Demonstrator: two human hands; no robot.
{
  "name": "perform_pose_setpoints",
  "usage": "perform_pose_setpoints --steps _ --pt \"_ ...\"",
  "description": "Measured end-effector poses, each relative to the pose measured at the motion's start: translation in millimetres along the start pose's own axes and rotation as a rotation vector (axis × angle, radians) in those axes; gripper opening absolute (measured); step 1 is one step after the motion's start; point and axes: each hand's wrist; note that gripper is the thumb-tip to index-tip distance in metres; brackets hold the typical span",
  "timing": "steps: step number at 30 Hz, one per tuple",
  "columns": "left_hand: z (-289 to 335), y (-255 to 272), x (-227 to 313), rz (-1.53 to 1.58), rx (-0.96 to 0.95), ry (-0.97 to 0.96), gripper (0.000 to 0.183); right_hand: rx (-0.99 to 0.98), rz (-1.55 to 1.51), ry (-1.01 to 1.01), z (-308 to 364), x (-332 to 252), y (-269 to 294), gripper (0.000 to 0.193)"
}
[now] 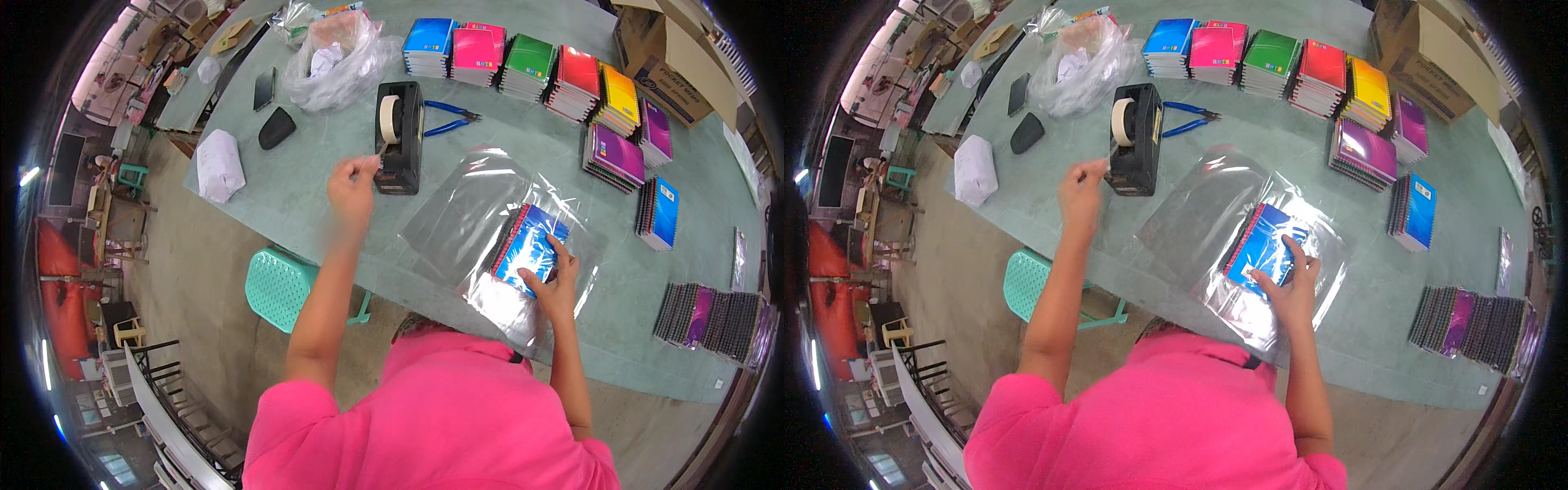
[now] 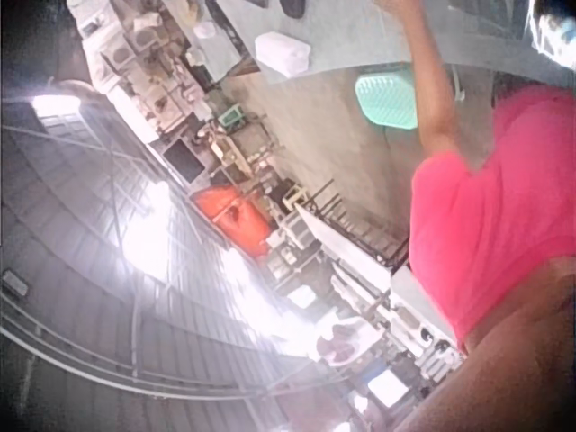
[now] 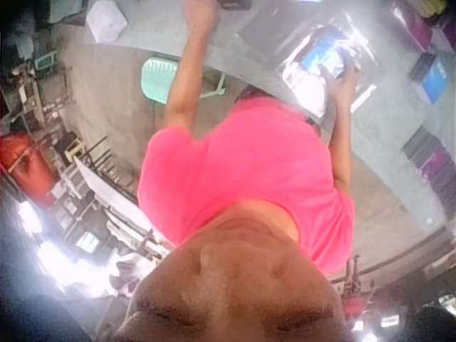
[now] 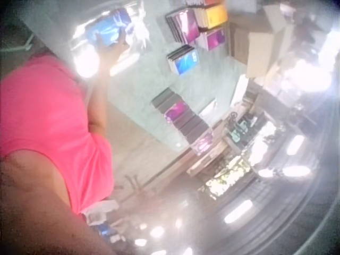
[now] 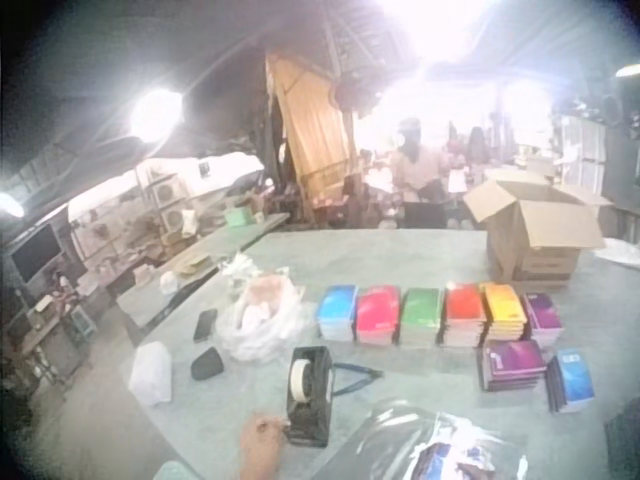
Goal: The person picks up several small notebooks, stacks them together by hand, and places them into a clear plastic sleeve. They then pick up a piece of adhesive tape from a dispenser and seal the sleeve.
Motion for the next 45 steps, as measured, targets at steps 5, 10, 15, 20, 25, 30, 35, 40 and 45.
perform_pose_setpoints --steps 5,10,15,20,25,30,35,40,45 --pt "35 17 -41 -0.073 -0.299 0.25 0.016 -0.068 -0.164 -0.027 2 -9 5 0.078" --pt "-16 18 33 -0.811 -0.808 0.104 0.024 -0.033 -0.042 -0.049 0 -2 5 0.079" --pt "15 -102 120 -0.389 -1.274 -0.258 0.03 -0.111 -0.095 -0.137 0 -5 10 0.081" --pt "41 -173 130 -0.611 -1.295 -0.408 0.04 -0.118 -0.113 -0.166 -2 0 8 0.086" --pt "17 -167 123 -0.664 -1.188 -0.193 0.046 -0.041 -0.255 -0.151 1 2 7 0.098" --pt "46 -150 82 -0.001 -1.042 0.103 0.052 0.011 -0.651 -0.217 -19 49 -3 0.082" --pt "52 -120 101 0.373 -0.917 0.034 0.068 0.174 -0.542 -0.002 3 -10 25 0.067" --pt "41 -107 87 0.26 -1.045 -0.141 0.085 0.082 -0.364 0.094 8 -12 29 0.078" --pt "40 -130 87 0.397 -1.097 -0.147 0.094 0.122 -0.301 0.27 -12 -21 18 0.081"
Point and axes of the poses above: each hand's wrist, its own z-axis away from the middle knuckle, its own y-axis out of the back of the hand, x = y × z, and after that the axes turned 14 degrees about -x, right-handed
